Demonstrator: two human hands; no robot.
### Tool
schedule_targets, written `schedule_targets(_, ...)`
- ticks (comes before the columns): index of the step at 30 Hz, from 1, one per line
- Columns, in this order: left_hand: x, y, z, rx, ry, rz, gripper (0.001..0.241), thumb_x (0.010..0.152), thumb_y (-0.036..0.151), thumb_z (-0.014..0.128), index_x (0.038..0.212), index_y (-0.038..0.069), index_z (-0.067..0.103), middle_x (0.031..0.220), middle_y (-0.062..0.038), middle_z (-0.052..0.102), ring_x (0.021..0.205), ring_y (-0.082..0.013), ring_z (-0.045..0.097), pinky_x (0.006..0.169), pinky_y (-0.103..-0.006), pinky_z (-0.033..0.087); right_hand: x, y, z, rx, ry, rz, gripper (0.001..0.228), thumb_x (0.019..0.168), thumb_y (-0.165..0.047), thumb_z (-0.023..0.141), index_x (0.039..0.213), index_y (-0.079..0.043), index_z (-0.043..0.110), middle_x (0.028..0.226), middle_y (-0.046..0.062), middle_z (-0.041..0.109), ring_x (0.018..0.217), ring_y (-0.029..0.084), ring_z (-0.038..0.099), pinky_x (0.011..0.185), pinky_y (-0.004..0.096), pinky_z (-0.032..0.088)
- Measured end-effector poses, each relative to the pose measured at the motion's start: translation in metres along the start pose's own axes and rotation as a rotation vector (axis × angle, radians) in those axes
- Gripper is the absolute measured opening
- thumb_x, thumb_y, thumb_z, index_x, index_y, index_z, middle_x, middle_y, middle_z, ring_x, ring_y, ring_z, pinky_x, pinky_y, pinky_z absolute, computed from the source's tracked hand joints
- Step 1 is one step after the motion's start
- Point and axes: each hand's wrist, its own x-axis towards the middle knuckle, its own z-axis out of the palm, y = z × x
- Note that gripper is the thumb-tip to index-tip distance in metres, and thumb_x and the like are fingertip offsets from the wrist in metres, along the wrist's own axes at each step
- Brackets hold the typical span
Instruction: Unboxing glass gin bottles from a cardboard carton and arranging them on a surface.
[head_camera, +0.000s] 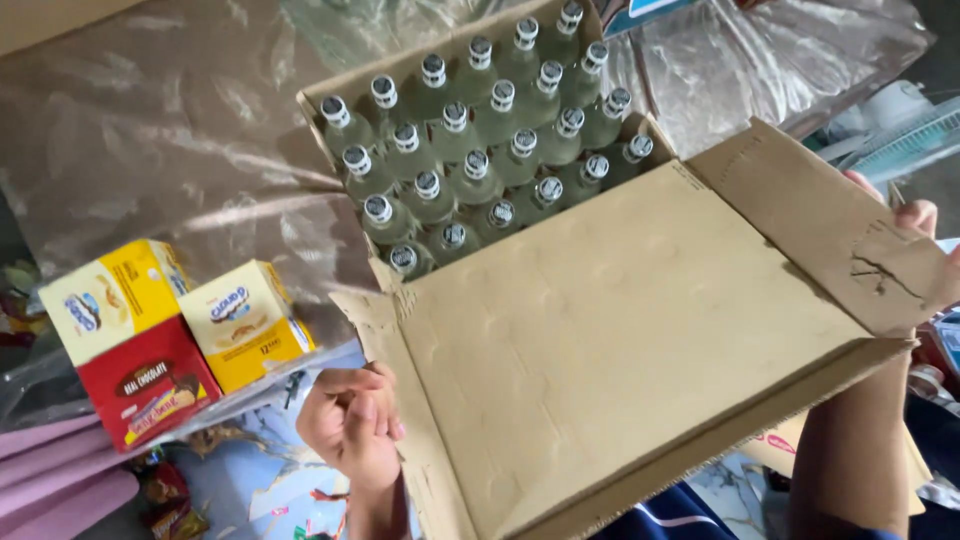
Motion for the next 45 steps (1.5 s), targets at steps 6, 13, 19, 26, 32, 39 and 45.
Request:
schedule_targets(6,-0.023,-0.019,0.007,0.201,0.190,0.175,0.034,0.100,0.004,0.062,0.132,-0.002,0.053,0.120,-0.011,0.057,0.103,-0.0175,0.060,0.097,-0.0378,0.053,-0.025,0.017,-0.059,0.195,0.008,0.146,0.069,0.103,-0.052,0.052,0.147,0.000,0.046,0.145,0.018,0.048,0.133,0.031,0.051,0.114,0.044,0.047)
schedule_targets(13,-0.040,-0.043,0.014,0.143,0.243,-0.346,0.078,0.083,0.002,0.058,0.155,0.004,0.031,0.160,-0.009,0.038,0.147,-0.0262,0.038,0.107,-0.0392,0.037,-0.026,-0.004,0.012,0.198,-0.013,0.288,0.086,0.089,-0.049,0.064,0.157,-0.002,0.040,0.157,0.019,0.045,0.140,0.037,0.047,0.116,0.056,0.042)
schedule_targets(19,-0.055,-0.052,0.020,0.477,0.146,-0.300,0.083,0.079,0.002,0.063,0.157,0.003,0.036,0.159,-0.014,0.033,0.146,-0.0291,0.042,0.117,-0.0405,0.037,-0.024,0.027,-0.047,0.130,-0.023,0.497,0.096,0.079,-0.031,0.070,0.163,-0.003,0.035,0.164,0.015,0.043,0.145,0.035,0.045,0.115,0.055,0.036)
schedule_targets(26,-0.094,-0.095,-0.024,0.215,0.272,-0.453,0.080,0.076,0.008,0.058,0.153,-0.004,0.042,0.147,-0.014,0.054,0.129,-0.0246,0.056,0.102,-0.0348,0.044,-0.001,0.061,-0.075,-0.333,-0.078,0.859,0.095,0.068,0.004,0.059,0.159,-0.012,0.040,0.146,0.008,0.057,0.128,0.022,0.055,0.103,0.037,0.043)
schedule_targets(32,-0.150,-0.165,-0.123,0.128,0.337,-0.494,0.077,0.076,0.014,0.053,0.151,-0.003,0.044,0.135,-0.013,0.062,0.120,-0.0231,0.060,0.101,-0.0324,0.045,-0.008,0.121,-0.152,-0.318,-0.002,0.938,0.070,0.072,0.008,0.062,0.142,-0.001,0.056,0.120,0.013,0.069,0.104,0.025,0.067,0.088,0.041,0.054)
schedule_targets(39,-0.151,-0.181,-0.158,-0.016,0.503,-0.660,0.068,0.074,0.017,0.050,0.140,0.002,0.053,0.125,-0.010,0.066,0.110,-0.0257,0.063,0.098,-0.0376,0.048,-0.011,0.170,-0.145,-0.393,-0.040,0.850,0.043,0.078,-0.002,0.078,0.119,0.003,0.068,0.110,0.012,0.075,0.097,0.020,0.072,0.086,0.034,0.056)
schedule_targets(45,-0.132,-0.196,-0.177,0.423,0.629,-0.594,0.036,0.103,0.018,0.075,0.119,-0.010,0.060,0.092,-0.014,0.031,0.079,-0.0319,0.030,0.066,-0.0524,0.023,-0.013,0.241,-0.171,-0.797,-0.010,0.634,0.031,0.084,-0.021,0.087,0.104,0.000,0.075,0.090,0.009,0.073,0.080,0.017,0.063,0.072,0.034,0.050)
